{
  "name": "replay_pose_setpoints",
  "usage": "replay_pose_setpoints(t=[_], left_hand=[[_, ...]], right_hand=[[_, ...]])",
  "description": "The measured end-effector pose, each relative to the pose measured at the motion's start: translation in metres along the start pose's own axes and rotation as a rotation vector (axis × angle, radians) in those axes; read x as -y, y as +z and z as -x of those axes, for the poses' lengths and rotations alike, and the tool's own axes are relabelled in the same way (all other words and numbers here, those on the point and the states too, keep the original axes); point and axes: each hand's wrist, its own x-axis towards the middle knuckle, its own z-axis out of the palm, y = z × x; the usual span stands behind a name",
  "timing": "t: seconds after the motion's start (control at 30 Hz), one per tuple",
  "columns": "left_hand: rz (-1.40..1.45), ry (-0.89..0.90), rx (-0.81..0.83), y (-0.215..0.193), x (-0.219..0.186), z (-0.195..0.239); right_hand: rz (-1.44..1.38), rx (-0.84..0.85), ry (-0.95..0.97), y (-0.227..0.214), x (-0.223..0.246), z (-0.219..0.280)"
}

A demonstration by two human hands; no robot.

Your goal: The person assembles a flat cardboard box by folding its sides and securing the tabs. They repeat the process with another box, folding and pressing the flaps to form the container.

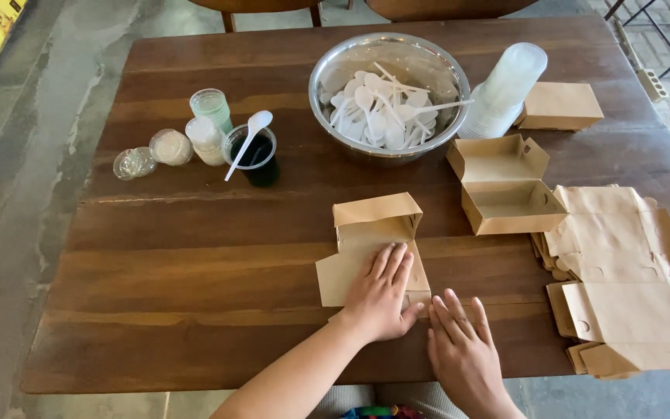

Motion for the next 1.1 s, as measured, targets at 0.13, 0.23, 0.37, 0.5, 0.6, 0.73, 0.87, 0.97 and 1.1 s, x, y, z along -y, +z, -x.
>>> replay_pose_setpoints(t=[0.13,0.23,0.37,0.5,0.6,0.73,0.87,0.97,1.1], left_hand=[[-0.030,-0.002,0.052,-0.003,-0.001,-0.002],[0.006,-0.033,0.158,-0.008,-0.002,-0.003],[-0.012,-0.013,0.033,-0.005,-0.002,-0.001],[0.016,-0.014,0.040,-0.005,-0.002,-0.001],[0.051,-0.020,0.136,-0.008,-0.003,-0.003],[0.031,-0.014,0.092,-0.006,-0.001,-0.002],[0.014,-0.003,0.007,-0.005,-0.001,-0.001],[0.031,-0.023,0.046,-0.004,-0.002,-0.002],[0.028,0.004,0.064,-0.009,-0.003,-0.003]], right_hand=[[0.045,-0.029,0.000,0.015,-0.013,-0.032],[-0.095,0.116,0.069,0.040,-0.036,-0.058],[-0.159,0.148,0.040,0.063,-0.050,-0.080],[-0.112,0.031,-0.014,0.057,-0.045,-0.074],[-0.163,0.055,0.003,0.025,-0.032,-0.052],[-0.121,0.029,-0.017,0.006,-0.017,-0.012],[-0.052,0.021,0.002,0.004,-0.012,-0.008],[-0.085,0.049,0.027,0.021,-0.025,-0.023],[-0.214,0.131,0.021,0.047,-0.053,-0.061]])
